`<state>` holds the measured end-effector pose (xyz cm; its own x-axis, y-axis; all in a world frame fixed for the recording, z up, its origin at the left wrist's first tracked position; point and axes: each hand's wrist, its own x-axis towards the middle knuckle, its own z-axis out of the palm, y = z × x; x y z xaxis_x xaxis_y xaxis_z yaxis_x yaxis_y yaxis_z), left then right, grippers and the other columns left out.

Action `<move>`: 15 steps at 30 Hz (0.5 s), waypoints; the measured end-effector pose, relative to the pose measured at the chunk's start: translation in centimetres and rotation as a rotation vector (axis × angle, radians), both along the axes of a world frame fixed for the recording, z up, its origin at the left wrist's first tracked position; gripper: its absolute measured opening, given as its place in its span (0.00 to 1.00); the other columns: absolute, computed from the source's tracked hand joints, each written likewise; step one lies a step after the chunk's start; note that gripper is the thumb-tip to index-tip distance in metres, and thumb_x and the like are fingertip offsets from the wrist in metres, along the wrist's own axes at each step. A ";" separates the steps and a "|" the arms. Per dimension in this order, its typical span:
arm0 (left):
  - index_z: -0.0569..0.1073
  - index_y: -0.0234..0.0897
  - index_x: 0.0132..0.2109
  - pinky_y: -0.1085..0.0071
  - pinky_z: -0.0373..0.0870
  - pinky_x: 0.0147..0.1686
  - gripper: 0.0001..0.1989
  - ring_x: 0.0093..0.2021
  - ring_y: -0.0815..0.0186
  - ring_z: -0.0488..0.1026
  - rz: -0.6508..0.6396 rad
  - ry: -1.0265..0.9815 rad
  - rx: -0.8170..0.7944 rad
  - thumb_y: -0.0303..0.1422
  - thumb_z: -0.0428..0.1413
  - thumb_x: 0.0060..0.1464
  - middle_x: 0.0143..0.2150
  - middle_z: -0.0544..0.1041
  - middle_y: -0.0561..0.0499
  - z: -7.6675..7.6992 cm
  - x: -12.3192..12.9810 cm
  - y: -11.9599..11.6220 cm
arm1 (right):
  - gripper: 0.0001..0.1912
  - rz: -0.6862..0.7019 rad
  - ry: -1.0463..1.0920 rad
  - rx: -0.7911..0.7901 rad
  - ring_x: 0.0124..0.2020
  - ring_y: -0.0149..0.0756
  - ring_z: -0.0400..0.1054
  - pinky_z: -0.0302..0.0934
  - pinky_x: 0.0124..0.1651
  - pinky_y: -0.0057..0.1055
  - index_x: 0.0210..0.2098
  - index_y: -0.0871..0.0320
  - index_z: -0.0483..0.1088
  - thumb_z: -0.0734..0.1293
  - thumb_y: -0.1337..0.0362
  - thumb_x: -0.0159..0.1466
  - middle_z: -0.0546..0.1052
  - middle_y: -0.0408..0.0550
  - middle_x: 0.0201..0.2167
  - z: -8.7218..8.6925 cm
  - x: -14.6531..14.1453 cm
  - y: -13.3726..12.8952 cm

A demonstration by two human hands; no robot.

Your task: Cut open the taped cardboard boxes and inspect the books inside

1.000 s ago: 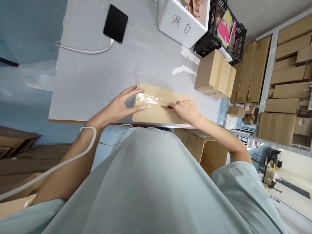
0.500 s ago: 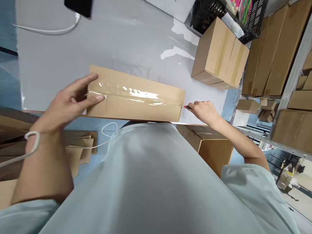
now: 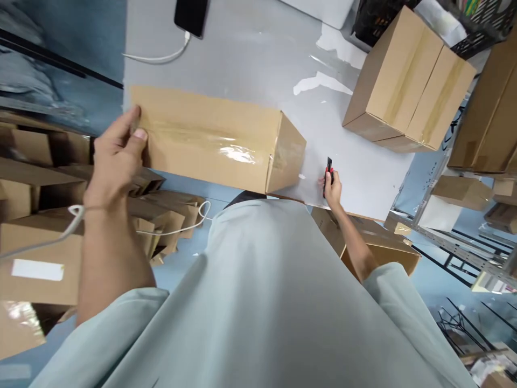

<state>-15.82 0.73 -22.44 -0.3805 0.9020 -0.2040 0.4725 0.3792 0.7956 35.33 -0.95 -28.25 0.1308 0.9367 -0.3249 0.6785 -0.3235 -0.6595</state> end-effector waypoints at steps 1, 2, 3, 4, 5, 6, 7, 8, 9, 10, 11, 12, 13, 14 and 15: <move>0.72 0.48 0.79 0.41 0.59 0.86 0.54 0.79 0.47 0.69 -0.028 0.025 -0.015 0.75 0.58 0.57 0.80 0.74 0.63 0.5 -0.5 -0.1 | 0.36 -0.083 0.087 -0.070 0.38 0.35 0.83 0.75 0.43 0.29 0.62 0.56 0.67 0.43 0.37 0.84 0.87 0.58 0.50 -1.3 -1.8 -0.3; 0.73 0.54 0.78 0.40 0.59 0.86 0.53 0.79 0.47 0.70 -0.052 0.048 -0.024 0.78 0.58 0.57 0.79 0.74 0.68 1.0 -0.9 -0.1 | 0.35 -0.147 0.165 -0.122 0.39 0.33 0.83 0.75 0.42 0.27 0.63 0.56 0.65 0.43 0.38 0.84 0.87 0.60 0.55 -2.1 -3.7 -0.4; 0.74 0.58 0.77 0.39 0.59 0.86 0.52 0.78 0.46 0.70 -0.070 0.066 -0.028 0.80 0.57 0.55 0.77 0.75 0.70 1.4 -1.2 -0.1 | 0.33 -0.196 0.238 -0.149 0.40 0.31 0.83 0.75 0.41 0.26 0.65 0.57 0.64 0.43 0.39 0.84 0.86 0.62 0.58 -2.6 -5.5 -0.5; 0.75 0.60 0.76 0.38 0.60 0.85 0.54 0.77 0.45 0.71 -0.077 0.082 -0.028 0.82 0.56 0.53 0.76 0.76 0.69 1.8 -1.4 0.0 | 0.32 -0.232 0.305 -0.153 0.41 0.30 0.83 0.75 0.41 0.25 0.66 0.57 0.63 0.44 0.41 0.85 0.85 0.63 0.61 -2.7 -7.1 -0.4; 0.75 0.59 0.76 0.38 0.61 0.84 0.56 0.76 0.44 0.71 -0.073 0.092 -0.022 0.83 0.55 0.51 0.76 0.76 0.66 2.0 -1.5 0.1 | 0.30 -0.259 0.363 -0.135 0.41 0.29 0.84 0.75 0.41 0.24 0.67 0.56 0.63 0.46 0.43 0.85 0.84 0.63 0.63 -2.5 -8.4 -0.3; 0.75 0.57 0.76 0.38 0.63 0.83 0.58 0.75 0.44 0.72 -0.074 0.092 -0.018 0.85 0.54 0.49 0.76 0.76 0.64 2.1 -1.6 0.2 | 0.28 -0.280 0.407 -0.106 0.42 0.29 0.84 0.75 0.42 0.24 0.67 0.56 0.63 0.47 0.44 0.85 0.84 0.63 0.64 -2.1 -9.4 -0.2; 0.75 0.54 0.76 0.39 0.65 0.82 0.60 0.75 0.44 0.72 -0.074 0.090 -0.015 0.85 0.53 0.48 0.76 0.76 0.61 2.0 -1.6 0.3 | 0.27 -0.296 0.433 -0.074 0.43 0.29 0.84 0.76 0.43 0.24 0.67 0.56 0.64 0.49 0.45 0.85 0.84 0.63 0.64 -1.4 -10.0 0.0; 0.75 0.52 0.76 0.39 0.66 0.81 0.62 0.75 0.43 0.73 -0.078 0.084 -0.016 0.86 0.53 0.48 0.77 0.75 0.59 1.8 -1.6 0.3 | 0.26 -0.310 0.438 -0.047 0.43 0.30 0.84 0.76 0.44 0.25 0.67 0.56 0.65 0.51 0.46 0.84 0.84 0.63 0.64 -0.5 -10.2 0.1; 0.75 0.50 0.76 0.40 0.66 0.80 0.63 0.74 0.43 0.73 -0.084 0.074 -0.019 0.86 0.52 0.48 0.77 0.75 0.57 1.5 -1.5 0.3 | 0.26 -0.326 0.424 -0.024 0.43 0.31 0.84 0.76 0.44 0.25 0.67 0.56 0.66 0.52 0.47 0.84 0.84 0.63 0.64 0.6 -10.1 0.2; 0.74 0.49 0.76 0.41 0.67 0.80 0.64 0.74 0.43 0.73 -0.097 0.057 -0.023 0.87 0.51 0.48 0.77 0.75 0.57 1.1 -1.5 0.2 | 0.27 -0.341 0.393 0.000 0.43 0.32 0.84 0.76 0.43 0.26 0.67 0.57 0.67 0.52 0.46 0.84 0.84 0.63 0.63 1.9 -9.7 0.3; 0.74 0.48 0.76 0.42 0.67 0.80 0.64 0.74 0.44 0.73 -0.121 0.030 -0.028 0.87 0.51 0.48 0.77 0.75 0.56 0.5 -1.3 0.2 | 0.28 -0.351 0.348 0.030 0.43 0.33 0.84 0.76 0.42 0.27 0.67 0.57 0.68 0.52 0.46 0.83 0.85 0.63 0.63 3.3 -9.1 0.2; 0.73 0.47 0.76 0.44 0.67 0.79 0.64 0.74 0.45 0.73 -0.151 -0.007 -0.034 0.86 0.51 0.49 0.77 0.76 0.56 -0.3 -1.0 0.2 | 0.29 -0.355 0.289 0.068 0.42 0.34 0.84 0.76 0.42 0.28 0.68 0.57 0.69 0.52 0.44 0.83 0.85 0.62 0.61 5.0 -8.4 0.0; 0.71 0.46 0.77 0.46 0.67 0.79 0.64 0.75 0.47 0.73 -0.188 -0.054 -0.043 0.86 0.51 0.49 0.77 0.75 0.56 -1.1 -0.6 0.2 | 0.31 -0.347 0.220 0.116 0.42 0.35 0.84 0.75 0.42 0.28 0.67 0.57 0.70 0.53 0.42 0.82 0.86 0.62 0.60 6.8 -7.6 -0.3; 0.68 0.45 0.79 0.49 0.67 0.78 0.64 0.75 0.50 0.72 -0.222 -0.106 -0.052 0.85 0.52 0.50 0.78 0.75 0.55 -2.1 0.1 0.3 | 0.32 -0.332 0.135 0.170 0.43 0.37 0.83 0.75 0.42 0.29 0.66 0.57 0.72 0.53 0.41 0.82 0.86 0.61 0.59 8.7 -6.8 -0.8; 0.65 0.42 0.81 0.51 0.67 0.78 0.65 0.75 0.52 0.72 -0.260 -0.162 -0.067 0.83 0.53 0.52 0.78 0.75 0.52 -3.2 1.1 0.5 | 0.34 -0.314 0.041 0.225 0.43 0.38 0.82 0.75 0.43 0.31 0.65 0.57 0.73 0.53 0.39 0.82 0.86 0.61 0.58 10.7 -6.2 -1.2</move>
